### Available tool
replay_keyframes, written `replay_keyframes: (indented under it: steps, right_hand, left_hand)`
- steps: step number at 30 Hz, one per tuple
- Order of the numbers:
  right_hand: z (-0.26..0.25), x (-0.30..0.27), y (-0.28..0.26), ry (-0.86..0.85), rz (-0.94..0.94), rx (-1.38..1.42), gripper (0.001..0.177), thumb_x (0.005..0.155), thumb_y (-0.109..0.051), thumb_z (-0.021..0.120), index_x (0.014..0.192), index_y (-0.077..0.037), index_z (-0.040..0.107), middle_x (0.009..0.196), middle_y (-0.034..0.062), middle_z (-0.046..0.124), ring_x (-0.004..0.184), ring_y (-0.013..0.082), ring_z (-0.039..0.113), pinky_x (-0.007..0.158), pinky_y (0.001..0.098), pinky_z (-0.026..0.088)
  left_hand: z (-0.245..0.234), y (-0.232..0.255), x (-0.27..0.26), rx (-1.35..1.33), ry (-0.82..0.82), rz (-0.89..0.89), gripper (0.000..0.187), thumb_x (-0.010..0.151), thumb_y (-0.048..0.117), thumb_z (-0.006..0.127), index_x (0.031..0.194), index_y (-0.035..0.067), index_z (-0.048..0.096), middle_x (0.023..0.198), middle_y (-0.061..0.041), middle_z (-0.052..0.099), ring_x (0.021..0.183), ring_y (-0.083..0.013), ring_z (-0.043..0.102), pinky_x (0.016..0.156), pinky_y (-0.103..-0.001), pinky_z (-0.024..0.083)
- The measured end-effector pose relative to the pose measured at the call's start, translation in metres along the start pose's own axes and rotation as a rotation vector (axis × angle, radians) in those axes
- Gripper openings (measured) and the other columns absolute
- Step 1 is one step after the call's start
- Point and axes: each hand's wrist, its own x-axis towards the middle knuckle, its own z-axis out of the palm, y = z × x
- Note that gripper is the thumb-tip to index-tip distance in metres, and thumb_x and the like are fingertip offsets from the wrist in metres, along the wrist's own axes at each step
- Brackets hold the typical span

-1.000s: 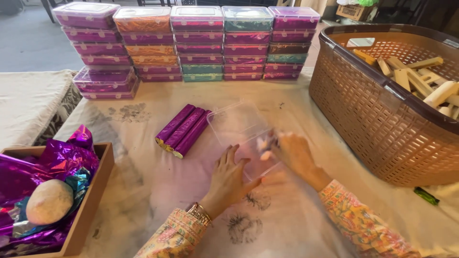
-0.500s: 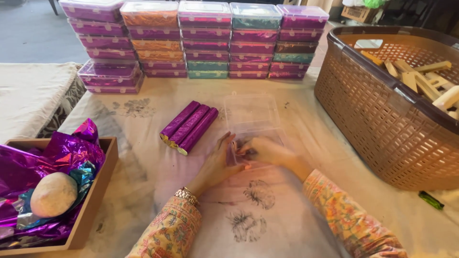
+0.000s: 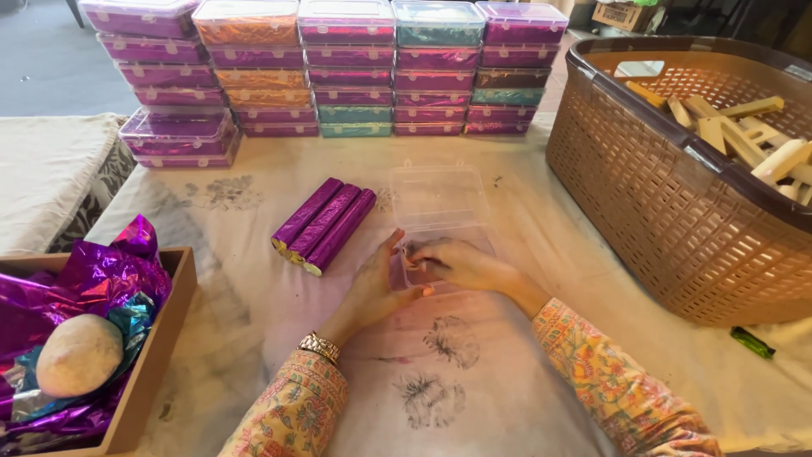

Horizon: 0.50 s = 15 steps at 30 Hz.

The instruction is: The person retrieves a wooden object from a basket and wipes it with a cloth. They then unwrap a foil-wrapped item, rewrap it in purple foil, and place it into a clear plastic container along with other wrapped items.

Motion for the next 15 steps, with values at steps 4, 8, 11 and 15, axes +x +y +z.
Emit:
replay_keyframes:
  steps: [4, 8, 11, 15]
  right_hand:
    - [-0.027, -0.012, -0.012, 0.004, 0.247, -0.151, 0.029, 0.095, -0.014, 0.054, 0.12, -0.007, 0.064, 0.108, 0.0116, 0.075, 0.102, 0.0259, 0.073, 0.092, 0.0392, 0.055]
    - [-0.031, -0.011, -0.022, -0.063, 0.563, -0.468, 0.035, 0.103, -0.036, 0.049, 0.122, -0.013, 0.068, 0.117, 0.0126, 0.072, 0.11, 0.0331, 0.067, 0.094, 0.0469, 0.051]
    - [-0.008, -0.006, -0.003, -0.03, 0.415, -0.614, 0.048, 0.104, -0.047, 0.041, 0.114, -0.012, 0.073, 0.12, 0.0131, 0.071, 0.11, 0.0364, 0.067, 0.095, 0.0491, 0.051]
    - [0.008, 0.003, -0.009, 0.085, -0.113, -0.256, 0.058, 0.11, -0.051, 0.041, 0.114, 0.0, 0.07, 0.115, 0.0202, 0.07, 0.11, 0.0424, 0.064, 0.096, 0.0502, 0.048]
  left_hand:
    - [0.001, -0.005, -0.001, -0.003, 0.007, 0.034, 0.116, 0.074, 0.055, 0.085, 0.157, 0.0, 0.026, 0.151, -0.025, 0.05, 0.135, -0.0372, 0.055, 0.111, -0.046, 0.043]
    - [0.0, -0.002, -0.002, -0.024, 0.01, 0.017, 0.116, 0.073, 0.056, 0.084, 0.157, 0.001, 0.026, 0.151, -0.025, 0.05, 0.134, -0.0361, 0.056, 0.11, -0.046, 0.044]
    - [-0.002, 0.001, -0.001, -0.014, 0.005, 0.011, 0.116, 0.073, 0.055, 0.085, 0.158, 0.002, 0.026, 0.15, -0.025, 0.05, 0.134, -0.0366, 0.056, 0.11, -0.046, 0.044]
    - [-0.004, 0.003, -0.001, -0.035, -0.01, -0.009, 0.115, 0.071, 0.052, 0.086, 0.159, 0.005, 0.027, 0.147, -0.024, 0.054, 0.135, -0.0362, 0.056, 0.11, -0.046, 0.045]
